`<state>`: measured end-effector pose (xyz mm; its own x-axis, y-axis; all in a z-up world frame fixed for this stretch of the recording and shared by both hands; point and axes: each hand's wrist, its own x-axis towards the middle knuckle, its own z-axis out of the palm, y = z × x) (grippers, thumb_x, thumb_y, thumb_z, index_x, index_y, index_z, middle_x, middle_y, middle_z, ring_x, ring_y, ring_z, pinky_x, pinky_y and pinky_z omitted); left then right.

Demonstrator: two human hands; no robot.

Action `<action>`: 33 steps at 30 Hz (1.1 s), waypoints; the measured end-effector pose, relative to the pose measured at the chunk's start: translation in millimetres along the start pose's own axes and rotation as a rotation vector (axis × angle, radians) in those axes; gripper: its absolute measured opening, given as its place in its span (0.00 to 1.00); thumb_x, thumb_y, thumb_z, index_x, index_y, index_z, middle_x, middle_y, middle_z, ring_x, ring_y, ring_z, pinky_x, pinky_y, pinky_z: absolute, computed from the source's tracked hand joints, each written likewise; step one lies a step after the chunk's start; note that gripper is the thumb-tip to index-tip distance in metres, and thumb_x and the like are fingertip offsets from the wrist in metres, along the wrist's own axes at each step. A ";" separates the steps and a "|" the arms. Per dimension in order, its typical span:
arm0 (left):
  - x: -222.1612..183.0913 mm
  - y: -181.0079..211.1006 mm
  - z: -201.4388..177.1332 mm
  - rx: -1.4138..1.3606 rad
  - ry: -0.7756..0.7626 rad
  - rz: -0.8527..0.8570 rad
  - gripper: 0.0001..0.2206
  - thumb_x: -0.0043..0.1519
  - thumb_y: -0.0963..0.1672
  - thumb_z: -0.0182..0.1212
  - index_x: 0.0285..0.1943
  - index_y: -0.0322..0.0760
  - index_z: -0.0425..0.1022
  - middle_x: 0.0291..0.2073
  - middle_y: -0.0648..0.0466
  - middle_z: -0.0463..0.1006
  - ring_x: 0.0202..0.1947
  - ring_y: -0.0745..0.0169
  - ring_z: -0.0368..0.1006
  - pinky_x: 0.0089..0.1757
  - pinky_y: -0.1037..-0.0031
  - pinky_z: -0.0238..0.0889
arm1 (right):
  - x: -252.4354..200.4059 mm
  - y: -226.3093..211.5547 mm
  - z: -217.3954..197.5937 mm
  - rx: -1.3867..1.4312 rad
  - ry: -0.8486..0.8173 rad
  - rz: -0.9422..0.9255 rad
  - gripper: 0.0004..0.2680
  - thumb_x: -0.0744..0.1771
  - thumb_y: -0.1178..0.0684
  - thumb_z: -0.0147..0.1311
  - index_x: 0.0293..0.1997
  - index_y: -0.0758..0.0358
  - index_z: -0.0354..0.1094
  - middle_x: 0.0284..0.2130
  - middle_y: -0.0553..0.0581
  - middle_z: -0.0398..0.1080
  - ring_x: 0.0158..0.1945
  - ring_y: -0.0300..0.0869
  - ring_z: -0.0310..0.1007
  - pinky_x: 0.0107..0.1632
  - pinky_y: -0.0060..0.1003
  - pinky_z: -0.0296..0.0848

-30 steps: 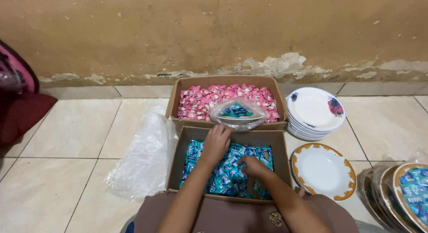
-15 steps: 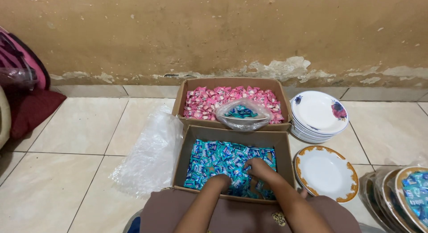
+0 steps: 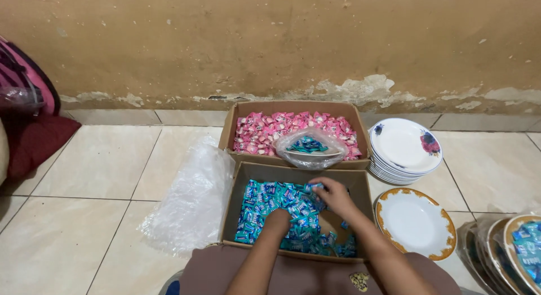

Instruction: Packaging decorative plates with small packets into plastic sleeves and boxes

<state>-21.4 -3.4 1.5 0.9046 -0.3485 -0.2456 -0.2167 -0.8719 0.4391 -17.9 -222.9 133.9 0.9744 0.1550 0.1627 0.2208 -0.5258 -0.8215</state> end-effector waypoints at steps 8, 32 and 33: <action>19.4 5.9 11.8 0.067 -0.185 -0.015 0.09 0.61 0.42 0.61 0.45 0.31 0.82 0.42 0.40 0.80 0.46 0.36 0.77 0.45 0.50 0.73 | 126.2 -30.7 -39.8 -0.308 0.096 -0.185 0.11 0.65 0.55 0.60 0.51 0.53 0.76 0.50 0.57 0.76 0.57 0.52 0.73 0.59 0.44 0.69; 45.4 6.2 30.2 0.104 -0.521 -0.120 0.19 0.70 0.47 0.54 0.64 0.31 0.73 0.64 0.39 0.71 0.60 0.35 0.70 0.54 0.50 0.68 | 154.4 -38.1 -33.4 -0.486 -0.302 -0.057 0.16 0.67 0.50 0.51 0.62 0.59 0.67 0.61 0.63 0.69 0.61 0.56 0.69 0.60 0.46 0.65; 46.5 1.2 38.3 0.107 -0.491 -0.065 0.20 0.69 0.48 0.56 0.65 0.31 0.72 0.63 0.39 0.71 0.59 0.35 0.70 0.53 0.51 0.69 | 130.1 -48.0 -40.4 -0.390 -0.146 -0.183 0.19 0.66 0.54 0.53 0.65 0.60 0.65 0.62 0.63 0.68 0.64 0.57 0.67 0.63 0.45 0.63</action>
<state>6.3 -33.8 -42.5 0.6437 -0.3909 -0.6579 -0.2256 -0.9184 0.3249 99.9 -211.3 216.6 0.9081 0.3761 0.1840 0.4150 -0.7503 -0.5146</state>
